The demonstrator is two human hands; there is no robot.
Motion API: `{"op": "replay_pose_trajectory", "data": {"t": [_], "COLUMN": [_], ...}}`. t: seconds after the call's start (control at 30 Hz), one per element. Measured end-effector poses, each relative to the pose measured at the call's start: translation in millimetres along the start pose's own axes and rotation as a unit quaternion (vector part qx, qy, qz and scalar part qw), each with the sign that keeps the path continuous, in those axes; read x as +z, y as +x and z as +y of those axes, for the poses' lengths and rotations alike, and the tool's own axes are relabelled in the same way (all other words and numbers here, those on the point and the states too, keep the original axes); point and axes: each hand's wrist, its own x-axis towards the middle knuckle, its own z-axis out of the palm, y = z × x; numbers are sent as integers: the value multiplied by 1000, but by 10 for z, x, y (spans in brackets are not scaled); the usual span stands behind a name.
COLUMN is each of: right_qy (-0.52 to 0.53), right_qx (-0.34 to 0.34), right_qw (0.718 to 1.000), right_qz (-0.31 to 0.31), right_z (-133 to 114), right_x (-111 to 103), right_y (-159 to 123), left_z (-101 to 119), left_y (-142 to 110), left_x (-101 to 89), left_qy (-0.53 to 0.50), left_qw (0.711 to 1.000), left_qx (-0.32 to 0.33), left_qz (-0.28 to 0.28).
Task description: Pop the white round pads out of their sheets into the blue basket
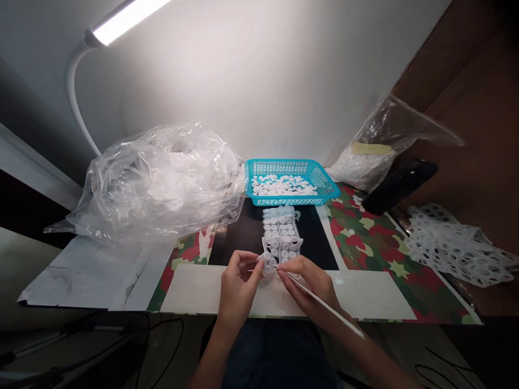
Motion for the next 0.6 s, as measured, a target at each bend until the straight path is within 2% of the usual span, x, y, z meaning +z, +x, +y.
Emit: {"op": "replay_pose_trajectory", "data": {"t": [0.23,0.43,0.6], "right_qy": [-59,-72,-74], "right_qx": [-61,-60,-58], "right_qw": [996,995,995], "right_qz": [-17,-15,-31], "right_z": [-16,29,30], "right_x": [26,50,65], "right_y": [24,6,2], "left_z": [11,-6,-5], "left_y": [-22,-12,-6], "left_x": [23,20,17], "left_qy": [-31,-30,-13], "left_qw": [999,999,1000], "left_qx": [-20,-15,7], "left_qz": [10,9,-19]}}
